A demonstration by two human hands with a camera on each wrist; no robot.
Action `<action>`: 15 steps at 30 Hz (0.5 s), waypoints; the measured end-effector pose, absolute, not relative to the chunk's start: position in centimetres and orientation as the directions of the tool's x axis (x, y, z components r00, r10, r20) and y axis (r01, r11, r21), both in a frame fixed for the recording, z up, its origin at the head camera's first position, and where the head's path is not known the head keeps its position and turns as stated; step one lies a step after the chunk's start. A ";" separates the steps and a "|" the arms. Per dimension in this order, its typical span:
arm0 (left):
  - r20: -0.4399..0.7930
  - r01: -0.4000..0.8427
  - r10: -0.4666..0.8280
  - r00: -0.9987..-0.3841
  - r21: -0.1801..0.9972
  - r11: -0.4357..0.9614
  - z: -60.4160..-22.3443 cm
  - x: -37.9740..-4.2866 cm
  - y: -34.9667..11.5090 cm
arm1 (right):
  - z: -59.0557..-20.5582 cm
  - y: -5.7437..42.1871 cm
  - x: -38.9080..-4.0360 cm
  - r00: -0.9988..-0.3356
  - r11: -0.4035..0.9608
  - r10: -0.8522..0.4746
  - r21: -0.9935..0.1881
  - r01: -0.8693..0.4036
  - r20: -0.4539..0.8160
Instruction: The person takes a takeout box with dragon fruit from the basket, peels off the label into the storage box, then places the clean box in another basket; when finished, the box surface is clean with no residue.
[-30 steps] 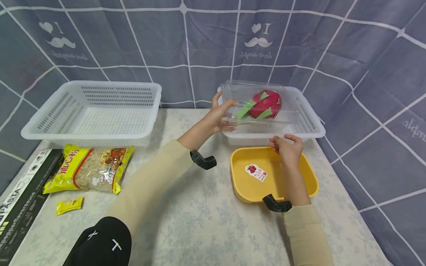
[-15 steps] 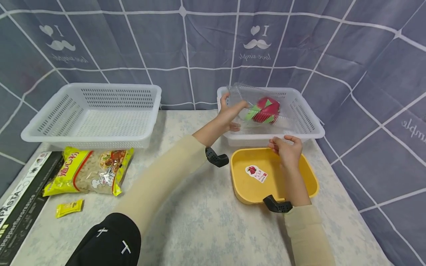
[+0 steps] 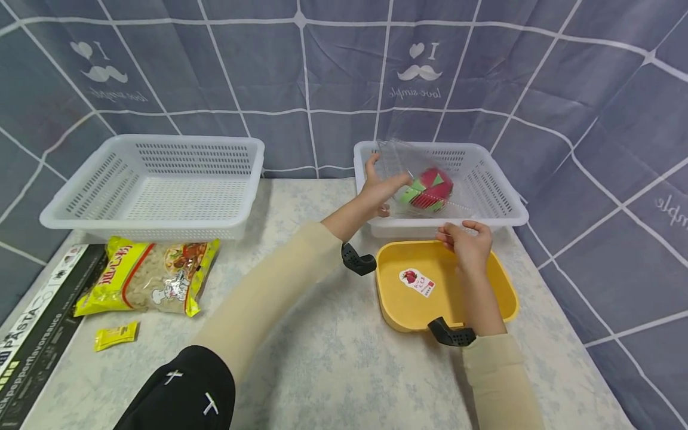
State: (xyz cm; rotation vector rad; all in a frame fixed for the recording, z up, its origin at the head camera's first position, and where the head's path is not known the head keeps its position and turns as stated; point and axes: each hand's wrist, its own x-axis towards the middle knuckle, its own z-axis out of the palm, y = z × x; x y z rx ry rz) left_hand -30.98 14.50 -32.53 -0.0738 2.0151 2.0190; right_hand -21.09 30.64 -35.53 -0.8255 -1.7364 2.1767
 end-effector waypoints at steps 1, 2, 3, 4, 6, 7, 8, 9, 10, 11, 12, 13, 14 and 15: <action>-0.238 -0.237 0.159 -0.958 0.971 0.024 -32.7 -31.0 14.7 | -35.5 30.6 -21.1 -0.812 -0.269 0.510 -0.949 0.162 -0.283; -0.241 -0.240 0.154 -0.958 0.971 0.025 -32.8 -31.0 14.8 | -35.5 30.6 -21.1 -0.811 -0.272 0.509 -0.948 0.165 -0.287; -0.247 -0.246 0.150 -0.957 0.969 0.028 -32.9 -31.0 15.0 | -35.5 30.6 -21.1 -0.810 -0.274 0.510 -0.947 0.165 -0.289; -0.252 -0.251 0.150 -0.956 0.968 0.025 -33.0 -31.1 15.1 | -35.6 30.6 -21.0 -0.809 -0.275 0.512 -0.947 0.166 -0.290; -0.257 -0.257 0.159 -0.953 0.966 0.023 -33.1 -31.1 15.2 | -35.6 30.6 -21.0 -0.808 -0.277 0.513 -0.947 0.164 -0.290; -0.256 -0.256 0.165 -0.953 0.967 0.019 -33.2 -31.2 15.3 | -35.7 30.6 -21.1 -0.809 -0.280 0.512 -0.947 0.160 -0.288; -0.255 -0.256 0.174 -0.951 0.967 0.018 -33.3 -31.2 15.3 | -35.7 30.6 -21.1 -0.810 -0.280 0.512 -0.947 0.157 -0.286; -0.256 -0.257 0.177 -0.950 0.966 0.022 -33.4 -31.3 15.2 | -35.7 30.6 -21.1 -0.811 -0.280 0.512 -0.948 0.154 -0.283; -0.254 -0.255 0.187 -0.949 0.967 0.022 -33.5 -31.5 15.2 | -35.7 30.7 -21.1 -0.812 -0.281 0.512 -0.948 0.151 -0.281; -0.253 -0.253 0.197 -0.947 0.967 0.025 -33.5 -31.6 15.2 | -35.7 30.7 -21.1 -0.813 -0.282 0.510 -0.948 0.149 -0.280; -0.253 -0.253 0.211 -0.944 0.967 0.025 -33.6 -31.8 15.2 | -35.7 30.7 -21.2 -0.815 -0.283 0.509 -0.948 0.147 -0.278; -0.256 -0.258 0.223 -0.940 0.966 0.022 -33.7 -31.9 15.1 | -35.6 30.6 -21.2 -0.815 -0.282 0.509 -0.948 0.146 -0.276; -0.262 -0.265 0.233 -0.936 0.964 0.022 -33.8 -32.1 15.1 | -35.6 30.6 -21.2 -0.815 -0.280 0.510 -0.949 0.144 -0.275; -0.269 -0.272 0.240 -0.933 0.962 0.023 -33.8 -32.3 15.1 | -35.6 30.7 -21.2 -0.816 -0.281 0.509 -0.949 0.143 -0.274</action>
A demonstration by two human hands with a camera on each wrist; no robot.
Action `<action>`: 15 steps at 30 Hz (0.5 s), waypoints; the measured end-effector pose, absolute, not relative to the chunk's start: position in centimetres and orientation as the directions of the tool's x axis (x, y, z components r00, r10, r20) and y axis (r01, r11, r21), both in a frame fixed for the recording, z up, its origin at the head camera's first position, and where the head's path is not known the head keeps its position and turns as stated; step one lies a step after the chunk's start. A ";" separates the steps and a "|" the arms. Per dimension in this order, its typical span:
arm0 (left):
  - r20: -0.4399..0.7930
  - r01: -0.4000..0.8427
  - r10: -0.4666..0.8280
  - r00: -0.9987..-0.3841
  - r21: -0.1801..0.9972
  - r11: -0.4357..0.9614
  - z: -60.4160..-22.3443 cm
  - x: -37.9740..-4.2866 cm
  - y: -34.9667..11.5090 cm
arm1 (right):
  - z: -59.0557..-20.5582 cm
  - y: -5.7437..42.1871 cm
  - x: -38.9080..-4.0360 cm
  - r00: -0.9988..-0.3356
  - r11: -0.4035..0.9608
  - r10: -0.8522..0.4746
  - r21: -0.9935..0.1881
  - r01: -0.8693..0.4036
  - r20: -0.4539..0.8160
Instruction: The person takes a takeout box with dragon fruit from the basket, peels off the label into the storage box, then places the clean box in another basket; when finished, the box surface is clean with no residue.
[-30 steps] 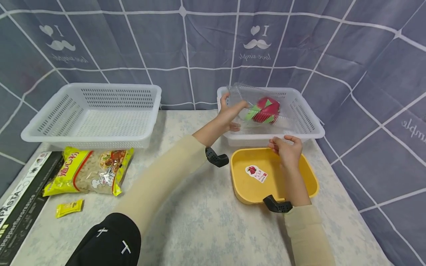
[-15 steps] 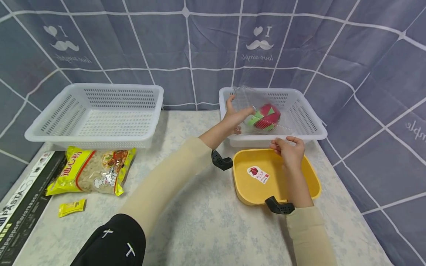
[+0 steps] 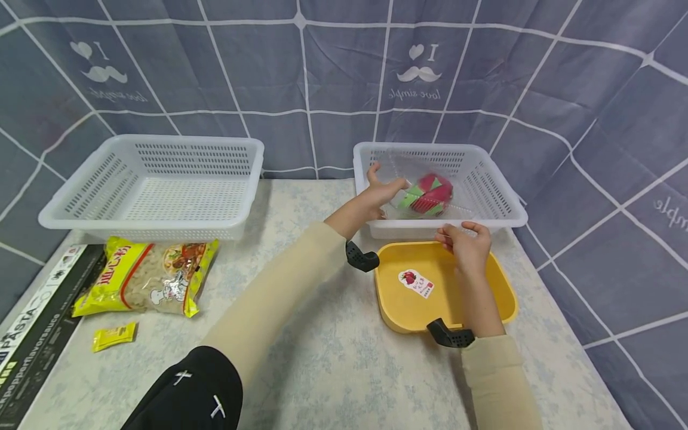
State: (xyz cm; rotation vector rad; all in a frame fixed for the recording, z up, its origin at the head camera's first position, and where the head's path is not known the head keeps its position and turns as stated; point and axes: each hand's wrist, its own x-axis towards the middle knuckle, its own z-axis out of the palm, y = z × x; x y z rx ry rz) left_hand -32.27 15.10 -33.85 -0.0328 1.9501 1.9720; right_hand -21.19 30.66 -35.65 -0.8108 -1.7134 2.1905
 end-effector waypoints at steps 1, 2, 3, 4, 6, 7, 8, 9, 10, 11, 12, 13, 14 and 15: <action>-0.275 -0.278 0.251 -0.928 0.960 0.022 -33.9 -32.4 15.1 | -35.6 30.7 -21.2 -0.817 -0.283 0.508 -0.949 0.142 -0.273; -0.287 -0.292 0.254 -0.924 0.956 0.021 -34.0 -32.5 15.1 | -35.6 30.7 -21.2 -0.817 -0.285 0.507 -0.948 0.141 -0.274; -0.299 -0.304 0.256 -0.919 0.952 0.021 -34.0 -32.5 15.1 | -35.6 30.7 -21.2 -0.818 -0.282 0.508 -0.949 0.140 -0.271; -0.311 -0.316 0.256 -0.915 0.948 0.022 -34.1 -32.6 15.1 | -35.6 30.7 -21.2 -0.817 -0.281 0.509 -0.949 0.141 -0.272; -0.329 -0.334 0.253 -0.910 0.942 0.027 -34.1 -32.5 15.1 | -35.6 30.7 -21.2 -0.817 -0.282 0.507 -0.948 0.145 -0.275; -0.337 -0.341 0.248 -0.908 0.940 0.028 -34.1 -32.5 15.1 | -35.6 30.7 -21.2 -0.817 -0.283 0.506 -0.948 0.146 -0.277; -0.342 -0.346 0.243 -0.908 0.938 0.028 -34.2 -32.4 15.2 | -35.6 30.7 -21.2 -0.818 -0.281 0.505 -0.948 0.147 -0.277; -0.343 -0.345 0.240 -0.908 0.938 0.032 -34.2 -32.4 15.2 | -35.6 30.7 -21.2 -0.819 -0.280 0.504 -0.949 0.148 -0.276; -0.344 -0.345 0.235 -0.909 0.938 0.039 -34.3 -32.4 15.3 | -35.6 30.7 -21.1 -0.819 -0.280 0.502 -0.948 0.150 -0.277; -0.344 -0.344 0.229 -0.911 0.938 0.042 -34.3 -32.4 15.3 | -35.6 30.7 -21.1 -0.820 -0.279 0.501 -0.949 0.150 -0.277; -0.345 -0.343 0.223 -0.912 0.938 0.048 -34.3 -32.4 15.3 | -35.6 30.8 -21.1 -0.820 -0.277 0.500 -0.949 0.151 -0.277; -0.347 -0.344 0.218 -0.912 0.938 0.054 -34.3 -32.4 15.3 | -35.6 30.8 -21.1 -0.820 -0.275 0.501 -0.949 0.153 -0.277; -0.346 -0.342 0.218 -0.913 0.938 0.057 -34.3 -32.3 15.3 | -35.7 30.8 -21.1 -0.820 -0.274 0.501 -0.949 0.153 -0.277; -0.346 -0.341 0.220 -0.912 0.938 0.060 -34.3 -32.3 15.3 | -35.7 30.8 -21.1 -0.818 -0.275 0.503 -0.949 0.155 -0.279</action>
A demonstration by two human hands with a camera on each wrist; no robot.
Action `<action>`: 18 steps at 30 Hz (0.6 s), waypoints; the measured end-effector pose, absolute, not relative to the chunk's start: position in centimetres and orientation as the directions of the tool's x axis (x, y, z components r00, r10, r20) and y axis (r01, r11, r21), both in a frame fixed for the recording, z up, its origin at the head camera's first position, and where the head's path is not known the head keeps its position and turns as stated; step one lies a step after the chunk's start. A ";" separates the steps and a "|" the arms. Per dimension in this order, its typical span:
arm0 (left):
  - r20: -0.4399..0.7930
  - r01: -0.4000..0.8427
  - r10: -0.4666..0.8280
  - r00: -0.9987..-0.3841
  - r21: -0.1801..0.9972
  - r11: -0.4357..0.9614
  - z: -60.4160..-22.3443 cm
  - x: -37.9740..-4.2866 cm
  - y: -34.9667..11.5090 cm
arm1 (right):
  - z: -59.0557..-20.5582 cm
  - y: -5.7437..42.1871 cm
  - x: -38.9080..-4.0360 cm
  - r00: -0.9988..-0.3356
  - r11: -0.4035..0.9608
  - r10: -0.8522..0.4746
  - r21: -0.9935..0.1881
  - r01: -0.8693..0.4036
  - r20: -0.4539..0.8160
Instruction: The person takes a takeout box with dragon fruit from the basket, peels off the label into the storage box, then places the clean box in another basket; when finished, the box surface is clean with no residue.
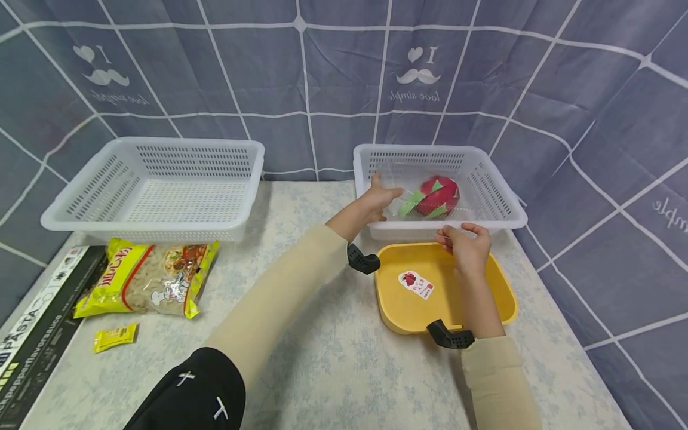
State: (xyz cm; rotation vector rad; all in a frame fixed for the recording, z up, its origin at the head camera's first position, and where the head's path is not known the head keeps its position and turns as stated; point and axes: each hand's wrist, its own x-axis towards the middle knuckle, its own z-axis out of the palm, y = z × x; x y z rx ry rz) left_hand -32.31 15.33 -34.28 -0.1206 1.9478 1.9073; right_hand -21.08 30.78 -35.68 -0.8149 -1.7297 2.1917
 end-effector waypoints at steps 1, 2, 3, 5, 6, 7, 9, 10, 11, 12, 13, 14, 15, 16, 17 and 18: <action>-0.347 -0.342 0.222 -0.911 0.938 0.065 -34.3 -32.3 15.3 | -35.7 30.8 -21.1 -0.817 -0.273 0.505 -0.950 0.154 -0.278; -0.347 -0.341 0.229 -0.909 0.938 0.068 -34.2 -32.2 15.3 | -35.7 30.8 -21.1 -0.816 -0.272 0.507 -0.950 0.153 -0.277; -0.347 -0.340 0.236 -0.908 0.938 0.070 -34.2 -32.2 15.2 | -35.7 30.7 -21.1 -0.816 -0.270 0.508 -0.951 0.154 -0.276; -0.339 -0.333 0.250 -0.907 0.941 0.068 -34.2 -32.1 15.1 | -35.7 30.7 -21.2 -0.815 -0.271 0.508 -0.950 0.157 -0.279; -0.336 -0.330 0.256 -0.906 0.941 0.070 -34.2 -32.0 15.1 | -35.7 30.7 -21.2 -0.813 -0.270 0.509 -0.950 0.160 -0.281; -0.334 -0.326 0.260 -0.906 0.943 0.072 -34.1 -32.0 15.0 | -35.8 30.7 -21.2 -0.813 -0.267 0.509 -0.950 0.161 -0.281; -0.322 -0.316 0.264 -0.909 0.946 0.065 -34.1 -31.9 15.0 | -35.8 30.6 -21.2 -0.813 -0.271 0.508 -0.949 0.164 -0.285; -0.315 -0.310 0.265 -0.911 0.949 0.061 -34.0 -31.8 14.9 | -35.8 30.7 -21.2 -0.813 -0.273 0.507 -0.948 0.163 -0.286; -0.311 -0.306 0.262 -0.914 0.950 0.059 -34.0 -31.8 15.0 | -35.8 30.7 -21.2 -0.812 -0.274 0.509 -0.948 0.162 -0.286; -0.301 -0.298 0.258 -0.918 0.953 0.054 -34.0 -31.7 15.0 | -35.8 30.7 -21.2 -0.812 -0.274 0.509 -0.948 0.160 -0.285; -0.294 -0.289 0.248 -0.923 0.956 0.057 -33.9 -31.7 15.0 | -35.8 30.6 -21.2 -0.812 -0.276 0.509 -0.948 0.159 -0.284; -0.287 -0.281 0.239 -0.928 0.958 0.057 -34.0 -31.7 15.1 | -35.7 30.6 -21.2 -0.813 -0.273 0.510 -0.949 0.159 -0.283; -0.280 -0.272 0.224 -0.934 0.960 0.065 -34.0 -31.6 15.2 | -35.7 30.7 -21.2 -0.812 -0.274 0.510 -0.948 0.160 -0.284; -0.267 -0.256 0.205 -0.942 0.964 0.079 -34.0 -31.6 15.3 | -35.7 30.7 -21.2 -0.811 -0.274 0.510 -0.948 0.163 -0.287; -0.258 -0.243 0.182 -0.949 0.965 0.099 -34.1 -31.6 15.4 | -35.7 30.7 -21.2 -0.810 -0.274 0.510 -0.947 0.166 -0.289; -0.249 -0.231 0.165 -0.954 0.965 0.122 -34.1 -31.5 15.5 | -35.6 30.7 -21.1 -0.809 -0.275 0.510 -0.946 0.170 -0.293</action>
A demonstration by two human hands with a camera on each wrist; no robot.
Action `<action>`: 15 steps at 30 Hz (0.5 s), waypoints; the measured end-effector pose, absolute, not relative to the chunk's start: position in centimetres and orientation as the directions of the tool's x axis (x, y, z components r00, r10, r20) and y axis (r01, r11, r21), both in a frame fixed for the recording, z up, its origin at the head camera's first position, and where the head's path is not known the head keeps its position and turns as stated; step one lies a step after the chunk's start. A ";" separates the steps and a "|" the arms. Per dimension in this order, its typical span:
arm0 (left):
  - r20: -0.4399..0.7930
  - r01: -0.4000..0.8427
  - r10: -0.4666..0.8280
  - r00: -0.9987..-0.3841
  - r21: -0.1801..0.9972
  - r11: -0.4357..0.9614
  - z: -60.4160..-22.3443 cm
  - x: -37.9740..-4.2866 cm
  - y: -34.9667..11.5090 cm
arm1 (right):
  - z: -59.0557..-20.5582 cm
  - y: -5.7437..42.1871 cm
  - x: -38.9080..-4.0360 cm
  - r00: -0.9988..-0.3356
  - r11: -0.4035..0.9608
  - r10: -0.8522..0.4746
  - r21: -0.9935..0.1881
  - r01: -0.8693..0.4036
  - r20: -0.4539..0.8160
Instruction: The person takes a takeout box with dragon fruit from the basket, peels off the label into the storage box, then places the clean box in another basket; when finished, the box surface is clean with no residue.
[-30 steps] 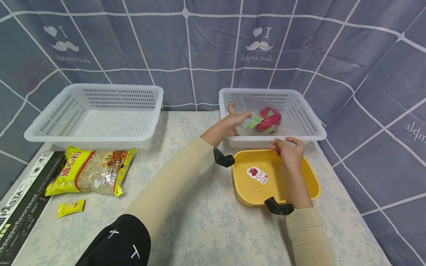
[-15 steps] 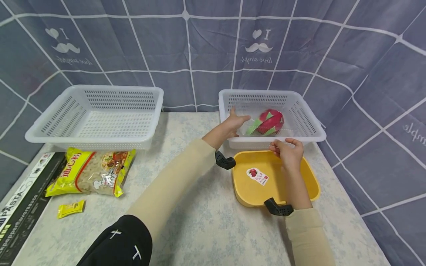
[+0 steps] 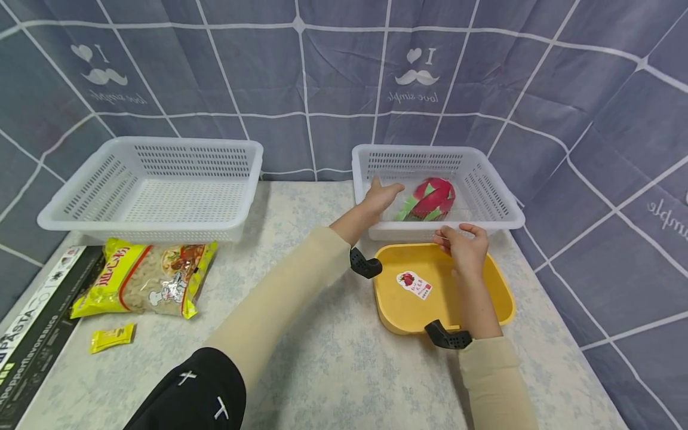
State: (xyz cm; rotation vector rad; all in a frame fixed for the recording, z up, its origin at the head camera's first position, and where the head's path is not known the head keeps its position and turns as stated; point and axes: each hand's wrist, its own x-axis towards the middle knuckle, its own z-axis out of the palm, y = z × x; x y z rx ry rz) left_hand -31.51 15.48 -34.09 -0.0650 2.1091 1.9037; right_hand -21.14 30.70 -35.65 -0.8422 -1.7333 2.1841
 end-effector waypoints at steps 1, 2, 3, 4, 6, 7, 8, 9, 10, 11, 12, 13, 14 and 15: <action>-0.240 -0.218 0.148 -0.960 0.965 0.147 -34.1 -31.4 15.5 | -35.6 30.7 -21.1 -0.809 -0.274 0.508 -0.946 0.174 -0.296; -0.231 -0.206 0.135 -0.964 0.963 0.171 -34.2 -31.3 15.5 | -35.6 30.6 -21.1 -0.809 -0.273 0.507 -0.946 0.177 -0.297; -0.219 -0.192 0.125 -0.968 0.961 0.197 -34.1 -31.2 15.5 | -35.5 30.6 -21.1 -0.809 -0.276 0.504 -0.944 0.180 -0.302; -0.208 -0.178 0.121 -0.971 0.960 0.218 -34.1 -31.1 15.4 | -35.5 30.6 -21.1 -0.810 -0.274 0.502 -0.944 0.184 -0.304; -0.182 -0.146 0.127 -0.975 0.957 0.252 -34.0 -30.9 15.1 | -35.4 30.5 -21.0 -0.814 -0.271 0.494 -0.944 0.190 -0.306; -0.158 -0.118 0.132 -0.979 0.955 0.272 -33.8 -30.8 14.9 | -35.4 30.5 -21.0 -0.818 -0.269 0.488 -0.944 0.191 -0.305; -0.138 -0.093 0.142 -0.980 0.954 0.287 -33.6 -30.7 14.6 | -35.4 30.4 -20.9 -0.823 -0.267 0.481 -0.944 0.191 -0.303; -0.112 -0.062 0.157 -0.981 0.955 0.291 -33.4 -30.6 14.3 | -35.3 30.4 -20.9 -0.827 -0.267 0.474 -0.945 0.190 -0.301; -0.084 -0.031 0.166 -0.983 0.954 0.297 -33.1 -30.6 13.9 | -35.3 30.3 -20.8 -0.831 -0.268 0.469 -0.945 0.188 -0.299; -0.055 0.000 0.176 -0.983 0.955 0.297 -32.7 -30.5 13.4 | -35.2 30.3 -20.7 -0.834 -0.263 0.465 -0.946 0.191 -0.298; -0.024 0.034 0.190 -0.982 0.955 0.294 -32.4 -30.5 12.9 | -35.1 30.2 -20.5 -0.836 -0.256 0.462 -0.947 0.193 -0.296; -0.007 0.055 0.211 -0.977 0.958 0.283 -32.0 -30.4 12.3 | -35.0 30.2 -20.3 -0.834 -0.246 0.465 -0.948 0.201 -0.297; -0.006 0.060 0.232 -0.973 0.960 0.275 -31.6 -30.3 11.8 | -34.8 30.2 -20.1 -0.831 -0.228 0.470 -0.951 0.211 -0.297; -0.002 0.068 0.252 -0.968 0.960 0.270 -31.3 -30.1 11.2 | -34.7 30.1 -19.9 -0.827 -0.209 0.476 -0.952 0.223 -0.298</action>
